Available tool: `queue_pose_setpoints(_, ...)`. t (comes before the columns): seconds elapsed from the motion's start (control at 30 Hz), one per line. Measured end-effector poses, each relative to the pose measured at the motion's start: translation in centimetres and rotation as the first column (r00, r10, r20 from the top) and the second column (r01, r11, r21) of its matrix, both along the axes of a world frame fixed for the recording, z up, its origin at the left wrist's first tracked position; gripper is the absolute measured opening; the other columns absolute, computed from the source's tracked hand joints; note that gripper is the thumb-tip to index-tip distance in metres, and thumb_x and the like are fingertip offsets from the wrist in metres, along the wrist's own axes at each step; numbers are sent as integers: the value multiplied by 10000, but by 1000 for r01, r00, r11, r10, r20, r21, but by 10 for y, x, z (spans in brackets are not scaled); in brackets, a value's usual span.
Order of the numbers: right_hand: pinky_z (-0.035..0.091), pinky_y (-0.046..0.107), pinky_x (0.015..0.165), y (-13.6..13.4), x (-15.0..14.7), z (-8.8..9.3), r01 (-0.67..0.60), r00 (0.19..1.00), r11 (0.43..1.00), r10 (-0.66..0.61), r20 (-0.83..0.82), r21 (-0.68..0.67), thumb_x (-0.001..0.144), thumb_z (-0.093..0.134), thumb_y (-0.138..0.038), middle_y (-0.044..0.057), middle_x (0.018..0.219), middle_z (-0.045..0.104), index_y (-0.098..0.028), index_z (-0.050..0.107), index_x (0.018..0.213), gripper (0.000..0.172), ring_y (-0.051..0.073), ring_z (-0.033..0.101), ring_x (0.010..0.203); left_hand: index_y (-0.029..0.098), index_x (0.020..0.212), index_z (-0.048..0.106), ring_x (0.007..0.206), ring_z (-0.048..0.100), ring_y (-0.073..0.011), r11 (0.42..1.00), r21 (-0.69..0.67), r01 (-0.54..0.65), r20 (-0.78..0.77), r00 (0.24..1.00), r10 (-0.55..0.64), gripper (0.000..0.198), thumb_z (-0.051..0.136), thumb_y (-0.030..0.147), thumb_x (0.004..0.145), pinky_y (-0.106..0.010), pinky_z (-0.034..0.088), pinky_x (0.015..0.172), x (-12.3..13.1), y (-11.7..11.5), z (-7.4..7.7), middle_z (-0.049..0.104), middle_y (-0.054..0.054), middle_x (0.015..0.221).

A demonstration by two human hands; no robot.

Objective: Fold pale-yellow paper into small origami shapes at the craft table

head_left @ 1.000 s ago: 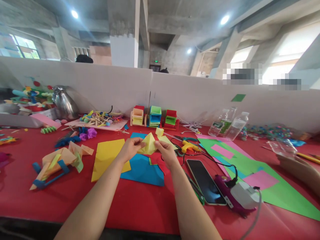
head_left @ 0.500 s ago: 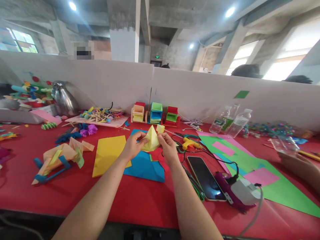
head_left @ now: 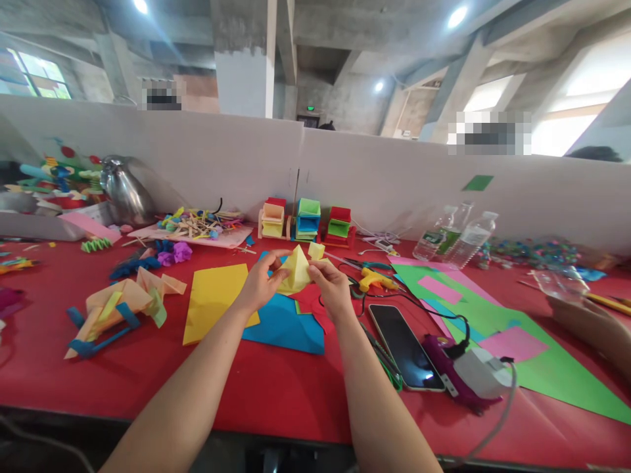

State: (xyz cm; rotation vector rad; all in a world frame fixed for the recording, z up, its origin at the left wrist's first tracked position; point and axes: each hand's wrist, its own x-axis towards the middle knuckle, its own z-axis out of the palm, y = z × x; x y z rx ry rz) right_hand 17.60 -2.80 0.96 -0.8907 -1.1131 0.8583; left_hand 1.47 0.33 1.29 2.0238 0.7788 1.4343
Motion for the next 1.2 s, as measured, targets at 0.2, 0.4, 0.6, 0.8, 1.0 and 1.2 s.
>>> queue_pose_setpoints(0.2,425,247,578,-1,0,1,-60,998,997,58,-34,-50,651,676,-382,-11,703,643,-208,672,815,240,114,544,594,217,1066,562,674,477,-117,1000,12,-11,-37,999,11,301,550,151,773,-203,413,642,2,-4,0,458,27,701)
queue_pose_setpoints(0.4,371,222,498,-1,-1,3,-23,1000,998,23,12,-53,632,685,-383,-43,584,557,-206,620,732,213,86,464,507,210,991,567,673,492,-120,1000,-7,-22,-34,999,22,224,552,167,772,-198,411,623,2,-4,-1,480,25,697)
queue_pose_setpoints(0.6,408,245,573,-1,1,4,19,997,999,-17,69,-28,648,671,-379,-13,656,592,-205,662,760,207,108,484,590,193,983,534,640,477,-117,996,-46,-78,47,996,80,198,539,204,785,-212,402,617,1,3,-3,452,29,685)
queue_pose_setpoints(0.8,411,255,580,0,2,2,25,998,999,-23,64,-37,636,677,-345,-19,659,606,-202,659,777,202,96,496,563,214,1101,531,675,467,-111,996,-71,-63,89,994,69,351,567,158,756,-218,396,660,-1,2,1,437,32,707)
queue_pose_setpoints(1.0,420,257,599,3,1,-1,76,994,996,-71,86,-47,637,670,-358,-28,615,599,-202,656,770,206,105,515,571,170,1029,561,559,446,-89,978,-207,7,148,989,24,286,583,200,746,-206,395,551,0,16,-10,411,52,623)
queue_pose_setpoints(1.2,419,250,559,2,2,-3,35,995,990,-23,94,-137,624,687,-408,-5,560,595,-175,659,636,235,115,517,549,169,1036,555,560,490,-89,951,-301,78,236,972,-5,322,602,269,734,-209,421,552,0,20,-14,456,49,629)
